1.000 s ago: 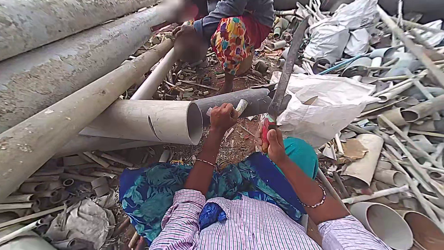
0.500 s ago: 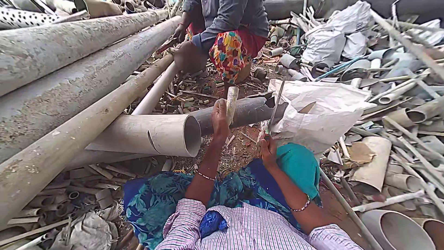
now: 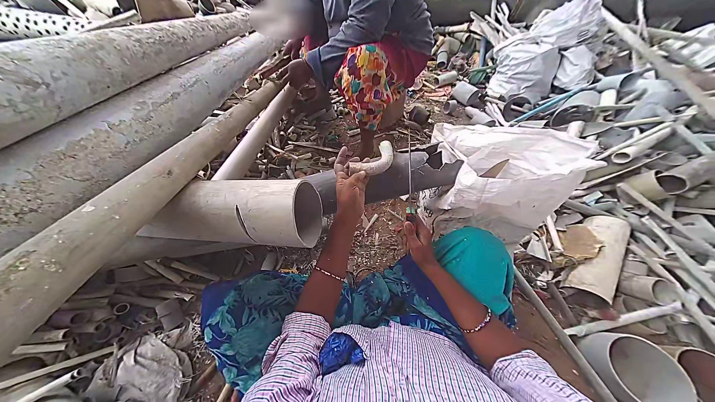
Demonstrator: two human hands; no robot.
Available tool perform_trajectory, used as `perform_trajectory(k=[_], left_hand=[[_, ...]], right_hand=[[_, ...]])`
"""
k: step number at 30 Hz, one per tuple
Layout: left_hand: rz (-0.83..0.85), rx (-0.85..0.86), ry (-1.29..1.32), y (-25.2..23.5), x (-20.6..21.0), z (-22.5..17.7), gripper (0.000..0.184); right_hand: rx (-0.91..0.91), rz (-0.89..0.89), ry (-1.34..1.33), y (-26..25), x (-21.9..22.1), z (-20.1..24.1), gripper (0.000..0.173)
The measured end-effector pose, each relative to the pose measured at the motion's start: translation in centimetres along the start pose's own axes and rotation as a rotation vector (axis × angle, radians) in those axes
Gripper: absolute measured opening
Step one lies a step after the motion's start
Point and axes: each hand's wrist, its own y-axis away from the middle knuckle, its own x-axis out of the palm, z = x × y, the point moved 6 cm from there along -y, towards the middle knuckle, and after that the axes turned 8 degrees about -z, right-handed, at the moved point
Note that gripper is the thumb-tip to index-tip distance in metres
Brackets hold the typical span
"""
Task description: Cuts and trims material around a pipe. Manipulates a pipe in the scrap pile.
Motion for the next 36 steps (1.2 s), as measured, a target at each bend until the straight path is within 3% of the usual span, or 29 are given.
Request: perform_trajectory(k=[2,5,8,10,11,15,17,20,21,23,25,27,30,31,34,35,36], left_hand=[[0.006,0.0,-0.129,-0.2,-0.4,-0.1,0.053],[0.139,0.095,-0.549,-0.9,-0.9,-0.7,0.041],[0.288,0.353,-1.092,-0.1,0.0,-2.2,0.029],[0.375,0.535,-1.401,2.9,0.9,-3.6,0.03],[0.398,0.606,-1.48,3.9,1.0,-3.7,0.033],[0.395,0.596,-1.386,2.4,0.4,-1.7,0.031],[0.409,0.565,-1.373,2.4,0.5,-2.2,0.031],[0.434,0.531,-1.409,4.3,0.4,-3.3,0.032],[0.437,0.546,-1.409,4.3,0.2,-3.4,0.032],[0.429,0.609,-1.384,3.9,0.3,-3.3,0.03],[0.437,0.625,-1.384,4.3,0.6,-3.5,0.03],[0.438,0.615,-1.394,4.6,1.0,-3.9,0.031],[0.432,0.616,-1.376,4.8,0.3,-3.0,0.033],[0.432,0.641,-1.358,4.3,0.0,-2.6,0.033],[0.429,0.676,-1.336,4.1,0.0,-2.3,0.032],[0.428,0.67,-1.346,4.5,0.2,-2.6,0.032],[0.426,0.649,-1.36,4.9,0.3,-2.9,0.033]], right_hand=[[-0.08,-0.016,0.038,0.2,0.1,0.0,0.038],[-0.173,-0.048,0.026,0.4,0.1,0.5,0.043],[0.083,0.047,0.113,-0.4,0.3,2.1,0.036],[0.305,0.11,0.152,-0.9,0.6,2.9,0.036],[0.311,0.116,0.165,-0.9,0.6,3.5,0.036],[-0.093,0.087,0.251,-1.0,0.3,7.4,0.037],[-0.182,0.099,0.279,-1.5,0.5,7.0,0.042],[0.217,0.208,0.314,-2.6,-0.2,3.3,0.04],[0.264,0.191,0.309,-2.5,-0.5,3.7,0.04],[0.087,0.125,0.262,-2.4,-1.1,7.2,0.038],[-0.223,0.089,0.189,-1.5,-1.3,9.8,0.045],[-0.344,0.103,0.19,-1.7,-0.9,8.4,0.052],[0.22,0.175,0.286,-2.3,-0.8,4.0,0.042],[0.254,0.141,0.274,-2.3,-0.7,4.6,0.039],[-0.137,0.068,0.151,-1.5,-1.0,9.1,0.038],[-0.261,0.07,0.121,-1.3,-1.0,9.1,0.046],[-0.276,0.084,0.121,-1.4,-0.8,7.8,0.048]])
